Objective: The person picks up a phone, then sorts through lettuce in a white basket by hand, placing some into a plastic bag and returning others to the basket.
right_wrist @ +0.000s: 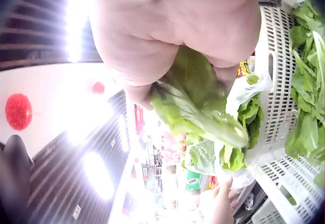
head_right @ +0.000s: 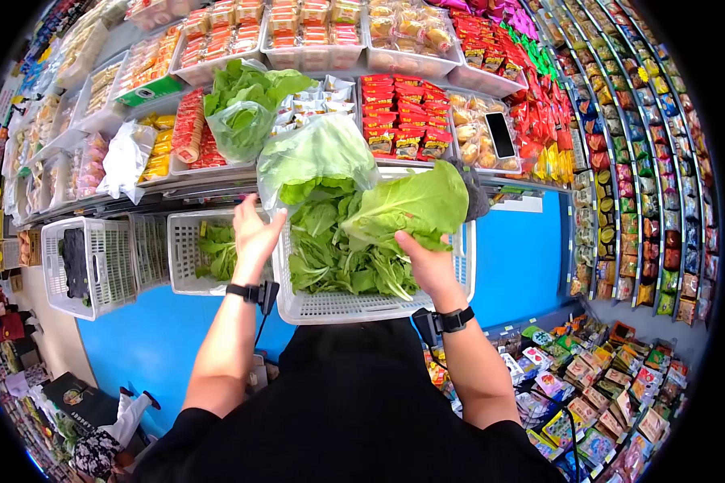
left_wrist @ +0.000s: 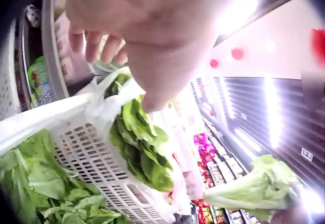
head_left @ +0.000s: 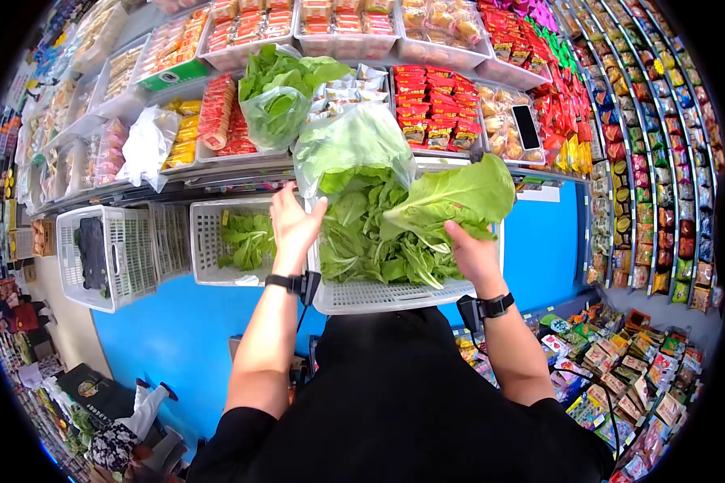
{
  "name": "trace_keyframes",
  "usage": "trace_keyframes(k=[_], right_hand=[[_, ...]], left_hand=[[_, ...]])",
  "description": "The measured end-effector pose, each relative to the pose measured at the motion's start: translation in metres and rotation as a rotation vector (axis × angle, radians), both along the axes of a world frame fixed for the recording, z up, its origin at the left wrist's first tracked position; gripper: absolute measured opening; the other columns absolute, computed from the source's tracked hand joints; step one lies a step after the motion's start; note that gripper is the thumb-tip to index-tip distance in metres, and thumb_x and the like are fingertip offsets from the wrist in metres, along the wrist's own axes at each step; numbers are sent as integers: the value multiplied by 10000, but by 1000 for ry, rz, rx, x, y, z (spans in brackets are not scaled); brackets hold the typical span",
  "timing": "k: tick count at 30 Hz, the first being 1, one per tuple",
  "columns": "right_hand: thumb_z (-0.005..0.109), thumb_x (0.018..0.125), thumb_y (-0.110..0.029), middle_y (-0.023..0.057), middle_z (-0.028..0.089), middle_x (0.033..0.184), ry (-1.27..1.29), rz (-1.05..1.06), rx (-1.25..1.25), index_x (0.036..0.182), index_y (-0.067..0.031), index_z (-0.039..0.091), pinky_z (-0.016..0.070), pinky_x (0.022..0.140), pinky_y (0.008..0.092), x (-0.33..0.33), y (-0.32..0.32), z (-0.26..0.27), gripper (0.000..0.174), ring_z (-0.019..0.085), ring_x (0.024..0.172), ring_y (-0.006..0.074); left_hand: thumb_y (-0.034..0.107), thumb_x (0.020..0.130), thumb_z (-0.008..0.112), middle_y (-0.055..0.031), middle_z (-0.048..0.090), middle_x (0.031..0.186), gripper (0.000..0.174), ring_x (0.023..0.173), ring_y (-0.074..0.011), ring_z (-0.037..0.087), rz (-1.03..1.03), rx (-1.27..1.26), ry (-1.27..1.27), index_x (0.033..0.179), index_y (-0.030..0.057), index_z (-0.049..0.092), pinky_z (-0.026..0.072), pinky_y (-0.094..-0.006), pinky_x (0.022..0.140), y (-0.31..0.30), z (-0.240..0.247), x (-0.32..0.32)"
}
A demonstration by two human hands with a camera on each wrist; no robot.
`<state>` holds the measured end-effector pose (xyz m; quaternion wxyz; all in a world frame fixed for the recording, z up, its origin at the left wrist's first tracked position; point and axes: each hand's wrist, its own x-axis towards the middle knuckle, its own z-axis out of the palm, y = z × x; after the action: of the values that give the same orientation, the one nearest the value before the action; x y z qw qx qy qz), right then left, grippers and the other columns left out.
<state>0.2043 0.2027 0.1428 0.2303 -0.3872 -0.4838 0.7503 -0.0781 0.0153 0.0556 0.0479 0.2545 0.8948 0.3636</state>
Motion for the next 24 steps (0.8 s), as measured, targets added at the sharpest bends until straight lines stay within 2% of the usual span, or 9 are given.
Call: trace_keyframes(k=[3,5,6,7,9,10,15,18,24], right_hand=[[803,934,-67,66,721,1261,-283,57,374,1211,-34,741,550,964,350,-25,-12,26,286,698,1118,227],[828,840,-24,121,717,1239,-72,334,1084,1210,-41,740,551,954,367,-43,-12,36,381,703,1105,283],[830,735,5,154,703,1224,-56,420,1111,1207,-57,739,548,956,397,-52,-15,46,485,690,1113,343],[821,701,13,148,690,1258,-35,454,1129,1231,-67,733,543,967,421,-58,-16,35,543,666,1138,364],[808,667,36,146,673,1283,-8,544,1188,1262,-83,719,545,966,431,-76,-15,26,613,649,1145,365],[808,667,36,146,673,1283,-5,548,1190,1262,-83,719,545,966,431,-84,-12,20,613,649,1145,365],[782,564,81,132,658,1308,-9,626,1381,1288,-103,706,554,964,454,-127,4,7,751,629,1167,379],[785,536,106,128,640,1333,-64,666,1338,1342,-137,674,558,985,445,-142,13,-12,849,622,1206,381],[735,608,160,127,615,1379,-173,676,1379,1386,-159,643,544,1034,443,-166,30,-34,846,608,1267,384]], left_hand=[[329,960,732,-134,710,923,338,826,-271,660,-61,-119,-317,1075,13,687,531,-433,805,8,-18,-34],[309,967,709,-191,684,842,305,812,-336,686,82,63,-395,989,7,674,527,-418,764,20,6,-32],[255,1017,660,-127,708,879,246,825,-238,683,61,78,-421,997,10,667,514,-349,767,24,26,-30],[255,1017,660,-127,708,879,246,825,-238,683,62,79,-420,997,10,667,514,-349,767,29,14,-31],[189,1053,611,-44,707,890,179,827,-149,653,-37,638,-622,1055,16,658,508,-313,804,38,-18,-33],[136,1080,550,-17,712,986,160,890,-119,646,-52,618,-719,1146,19,637,497,-288,856,38,-6,-33],[110,1084,486,-71,706,1203,269,1046,-131,646,-135,833,-936,1297,17,621,501,-301,911,37,-16,-36],[132,1090,447,-101,679,1359,433,1213,-181,651,-148,1005,-1123,1495,20,550,494,-328,1064,33,-6,-40],[187,1101,424,-47,687,1220,449,1070,-123,641,-114,994,-1126,1508,56,562,487,-307,1040,16,-32,-42]])
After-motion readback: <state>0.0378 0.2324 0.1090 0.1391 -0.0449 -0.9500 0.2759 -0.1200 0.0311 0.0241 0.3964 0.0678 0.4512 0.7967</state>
